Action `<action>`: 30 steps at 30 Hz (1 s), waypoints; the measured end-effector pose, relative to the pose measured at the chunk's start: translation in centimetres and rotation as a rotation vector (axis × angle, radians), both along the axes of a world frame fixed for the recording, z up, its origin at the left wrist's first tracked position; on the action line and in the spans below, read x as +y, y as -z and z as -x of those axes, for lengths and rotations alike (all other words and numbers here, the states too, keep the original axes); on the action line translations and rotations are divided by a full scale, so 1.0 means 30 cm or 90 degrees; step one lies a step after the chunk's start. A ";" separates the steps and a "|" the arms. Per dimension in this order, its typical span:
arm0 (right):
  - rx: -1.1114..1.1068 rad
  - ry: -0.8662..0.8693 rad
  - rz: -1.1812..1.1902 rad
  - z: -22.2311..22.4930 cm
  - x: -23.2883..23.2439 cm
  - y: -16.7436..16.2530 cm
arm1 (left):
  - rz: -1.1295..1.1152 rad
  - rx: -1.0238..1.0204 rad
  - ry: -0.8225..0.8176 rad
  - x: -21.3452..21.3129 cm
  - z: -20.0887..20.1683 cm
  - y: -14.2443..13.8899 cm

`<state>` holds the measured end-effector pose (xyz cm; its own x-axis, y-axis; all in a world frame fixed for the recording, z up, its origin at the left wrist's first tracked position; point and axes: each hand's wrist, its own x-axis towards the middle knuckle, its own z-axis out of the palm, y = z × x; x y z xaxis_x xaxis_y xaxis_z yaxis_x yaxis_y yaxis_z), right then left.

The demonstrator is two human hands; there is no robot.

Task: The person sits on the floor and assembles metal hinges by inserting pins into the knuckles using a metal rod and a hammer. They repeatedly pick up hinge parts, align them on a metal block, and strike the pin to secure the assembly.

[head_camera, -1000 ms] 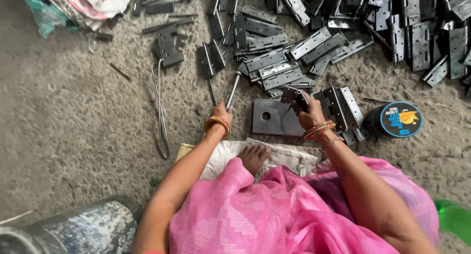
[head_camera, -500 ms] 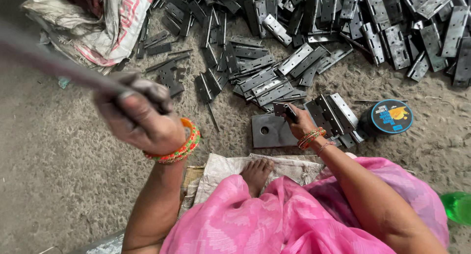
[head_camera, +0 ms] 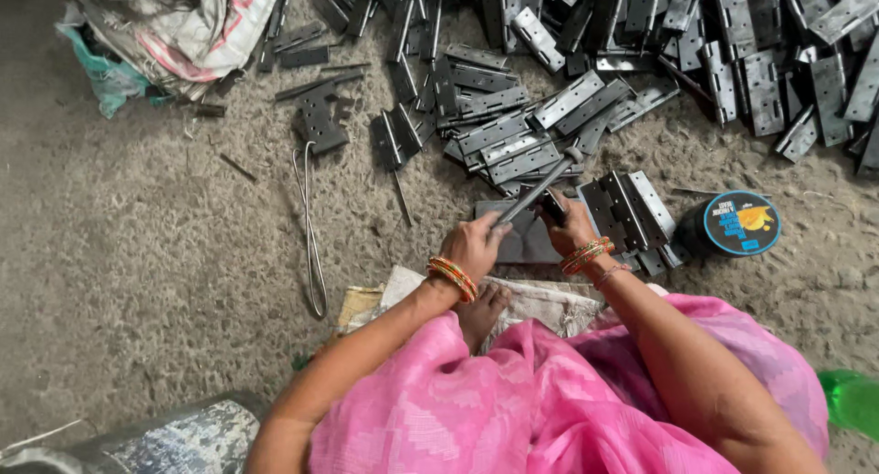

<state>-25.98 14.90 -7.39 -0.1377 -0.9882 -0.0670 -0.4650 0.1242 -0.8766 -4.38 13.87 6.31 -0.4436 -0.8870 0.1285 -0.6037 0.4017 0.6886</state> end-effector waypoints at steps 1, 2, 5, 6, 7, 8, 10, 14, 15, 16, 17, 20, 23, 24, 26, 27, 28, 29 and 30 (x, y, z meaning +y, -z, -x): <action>-0.022 -0.005 0.014 0.001 -0.006 -0.004 | 0.051 0.047 0.002 -0.029 -0.001 -0.035; -0.045 -0.009 0.028 0.000 -0.012 -0.007 | 0.019 0.037 -0.043 -0.067 0.000 -0.087; -0.072 -0.025 0.075 -0.007 -0.026 -0.014 | 0.069 0.076 -0.155 -0.154 -0.008 -0.328; -0.072 -0.030 0.094 -0.008 -0.028 -0.013 | 0.121 0.173 -0.164 -0.169 -0.022 -0.428; -0.059 -0.030 0.078 -0.009 -0.027 -0.011 | 0.229 0.319 -0.112 -0.166 -0.037 -0.528; -0.046 -0.029 0.058 -0.008 -0.026 -0.009 | 0.304 0.474 -0.066 -0.173 -0.047 -0.623; -0.059 -0.032 0.051 -0.001 -0.016 -0.005 | 0.410 0.631 -0.048 -0.140 -0.068 -0.764; -0.099 -0.038 0.071 0.009 -0.007 -0.006 | 0.535 0.813 0.044 -0.077 -0.040 -0.727; -0.092 -0.036 0.064 0.009 -0.008 -0.009 | 0.517 0.741 0.020 -0.052 -0.002 -0.635; -0.105 -0.036 0.067 0.007 -0.008 -0.012 | 0.501 0.666 -0.003 -0.036 0.031 -0.530; -0.118 -0.040 0.072 0.007 -0.008 -0.016 | 0.370 0.278 0.091 -0.005 0.010 -0.426; -0.036 -0.043 0.115 0.005 -0.008 -0.026 | 0.067 -0.176 0.050 0.034 0.019 -0.118; -0.060 -0.028 0.057 0.017 0.004 -0.032 | 0.087 -0.078 -0.010 0.035 -0.005 0.021; -0.097 -0.024 0.026 0.018 0.007 -0.044 | 0.074 -0.066 -0.022 0.021 -0.010 0.023; -0.107 -0.051 0.071 0.021 -0.002 -0.025 | 0.070 -0.017 -0.059 -0.028 -0.007 -0.037; -0.115 -0.059 0.090 0.015 -0.007 -0.021 | 0.058 0.017 -0.076 -0.052 -0.008 -0.093; -0.126 -0.058 0.100 0.008 -0.013 -0.017 | 0.042 0.050 -0.094 -0.071 -0.011 -0.164; -0.134 -0.059 0.111 0.000 -0.022 -0.015 | 0.061 0.107 -0.127 -0.084 -0.017 -0.248; -0.142 -0.055 0.122 -0.008 -0.031 -0.014 | 0.080 0.165 -0.157 -0.092 -0.029 -0.345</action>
